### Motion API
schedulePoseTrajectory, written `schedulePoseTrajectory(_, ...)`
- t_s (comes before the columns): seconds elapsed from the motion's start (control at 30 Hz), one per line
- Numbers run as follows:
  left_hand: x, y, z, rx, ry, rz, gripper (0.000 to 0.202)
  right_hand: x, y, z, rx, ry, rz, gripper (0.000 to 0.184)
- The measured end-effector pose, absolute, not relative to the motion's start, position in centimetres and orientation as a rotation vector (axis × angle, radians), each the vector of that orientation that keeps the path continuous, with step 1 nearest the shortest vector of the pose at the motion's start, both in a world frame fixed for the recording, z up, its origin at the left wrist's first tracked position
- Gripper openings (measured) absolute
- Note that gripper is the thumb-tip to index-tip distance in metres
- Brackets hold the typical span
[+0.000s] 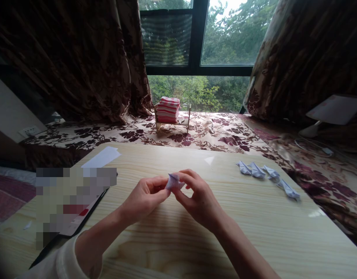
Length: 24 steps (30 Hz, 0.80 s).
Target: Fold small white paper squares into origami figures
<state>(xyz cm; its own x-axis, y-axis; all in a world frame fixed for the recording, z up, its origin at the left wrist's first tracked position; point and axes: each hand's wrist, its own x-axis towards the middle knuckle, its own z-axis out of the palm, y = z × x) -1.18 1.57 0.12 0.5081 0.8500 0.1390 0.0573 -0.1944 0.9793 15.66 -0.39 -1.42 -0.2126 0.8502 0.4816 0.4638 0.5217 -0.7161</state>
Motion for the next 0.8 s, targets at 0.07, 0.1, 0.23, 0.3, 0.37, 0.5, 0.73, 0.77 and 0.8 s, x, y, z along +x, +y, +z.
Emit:
schedulePoseTrajectory(0.07,-1.2,1.61,0.12,1.639,0.815,0.878,0.026,15.5,-0.44,-1.24,-1.073,-1.853,0.549,0.02)
schedulePoseTrajectory(0.1,-1.19,1.65,0.11,1.646,0.831,0.88,0.025,15.44,-0.47,-1.16,-1.074,-1.844,0.562,0.018)
schedulePoseTrajectory(0.23,-1.08,1.77,0.07,1.671,0.901,0.868,0.02,15.4,-0.45,-1.13,-1.137,-1.767,0.589,0.018)
schedulePoseTrajectory(0.3,-1.0,1.77,0.1,1.694,0.927,0.843,0.02,15.52,-0.34,-1.3,-1.175,-1.694,0.601,0.02)
schedulePoseTrajectory(0.37,-0.97,1.75,0.17,1.697,0.96,0.815,0.02,15.67,-0.19,-1.41,-1.209,-1.585,0.673,0.022)
schedulePoseTrajectory(0.5,-1.1,1.87,0.2,1.63,1.042,0.805,0.024,15.86,-0.03,-0.99,-1.294,-1.376,0.8,0.029)
schedulePoseTrajectory(0.73,-1.04,1.99,-0.03,1.511,1.093,0.937,0.024,15.5,-0.25,-0.6,-1.33,-1.358,0.743,0.029)
schedulePoseTrajectory(0.77,-0.98,1.88,0.0,1.516,1.088,0.99,0.032,15.42,-0.29,-0.69,-1.325,-1.365,0.736,0.028)
schedulePoseTrajectory(0.8,-0.93,1.76,0.03,1.551,1.086,1.035,0.038,15.34,-0.33,-0.79,-1.323,-1.369,0.732,0.027)
